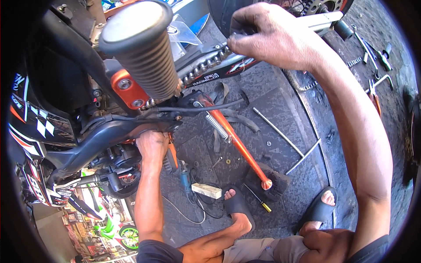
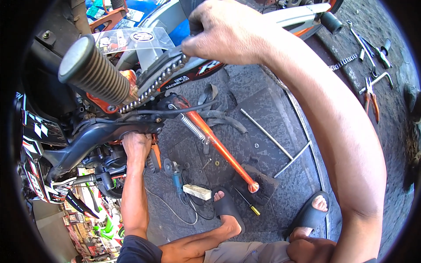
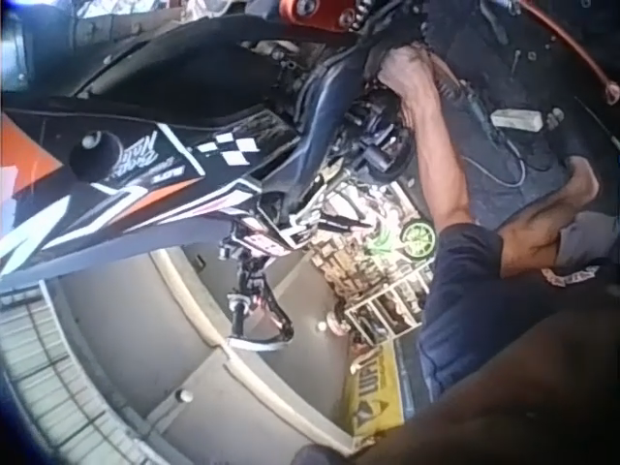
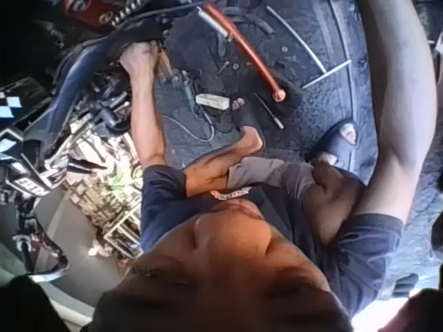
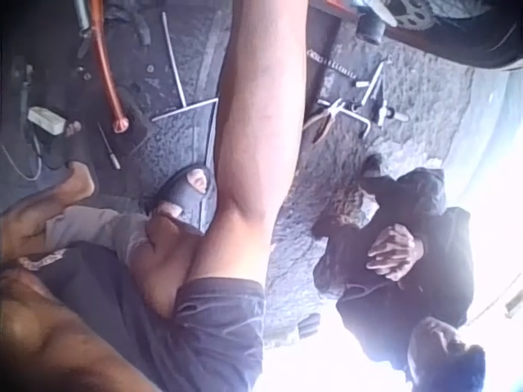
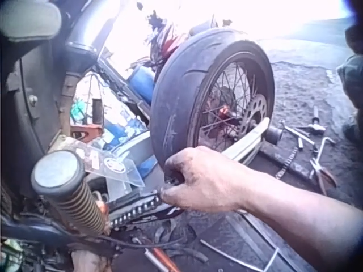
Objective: Repairing and adjusting a motorcycle chain using various tools.
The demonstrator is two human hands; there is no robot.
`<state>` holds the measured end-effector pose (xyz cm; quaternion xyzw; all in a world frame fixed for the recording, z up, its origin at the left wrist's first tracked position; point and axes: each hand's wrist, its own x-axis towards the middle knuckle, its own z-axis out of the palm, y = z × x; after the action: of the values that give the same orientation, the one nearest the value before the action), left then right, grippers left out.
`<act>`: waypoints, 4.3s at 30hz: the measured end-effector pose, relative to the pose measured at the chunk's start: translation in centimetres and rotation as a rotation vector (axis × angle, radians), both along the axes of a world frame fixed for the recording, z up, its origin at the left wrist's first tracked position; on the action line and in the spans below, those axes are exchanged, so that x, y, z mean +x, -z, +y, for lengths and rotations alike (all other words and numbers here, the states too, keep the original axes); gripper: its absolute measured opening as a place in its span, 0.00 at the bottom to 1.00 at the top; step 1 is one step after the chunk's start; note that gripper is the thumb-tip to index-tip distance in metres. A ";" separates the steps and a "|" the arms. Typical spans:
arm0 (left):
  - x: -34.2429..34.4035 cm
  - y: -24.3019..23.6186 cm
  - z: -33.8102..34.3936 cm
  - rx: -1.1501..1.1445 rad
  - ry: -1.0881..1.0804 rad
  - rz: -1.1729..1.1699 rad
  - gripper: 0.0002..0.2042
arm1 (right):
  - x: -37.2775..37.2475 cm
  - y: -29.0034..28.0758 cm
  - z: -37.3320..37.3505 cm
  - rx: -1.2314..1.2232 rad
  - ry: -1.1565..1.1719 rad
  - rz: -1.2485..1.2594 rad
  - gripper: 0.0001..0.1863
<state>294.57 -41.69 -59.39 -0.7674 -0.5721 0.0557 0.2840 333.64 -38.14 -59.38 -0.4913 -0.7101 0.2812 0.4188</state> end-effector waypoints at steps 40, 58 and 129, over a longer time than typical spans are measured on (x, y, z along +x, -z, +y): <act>-1.6 0.4 2.1 0.073 0.206 0.060 0.05 | 3.4 -5.6 3.2 0.383 -0.069 -0.171 0.18; -0.6 0.1 1.5 -0.027 0.000 -0.206 0.09 | 9.5 -3.8 -2.5 -0.044 -0.026 0.302 0.14; -2.0 2.5 1.6 0.106 0.143 -0.109 0.09 | 28.8 8.0 9.3 0.211 0.671 -0.639 0.21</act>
<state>292.57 -40.12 -61.93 -0.7920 -0.5327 -0.0369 0.2961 362.44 -28.84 -67.40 -0.7102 -0.6302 -0.1082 0.2946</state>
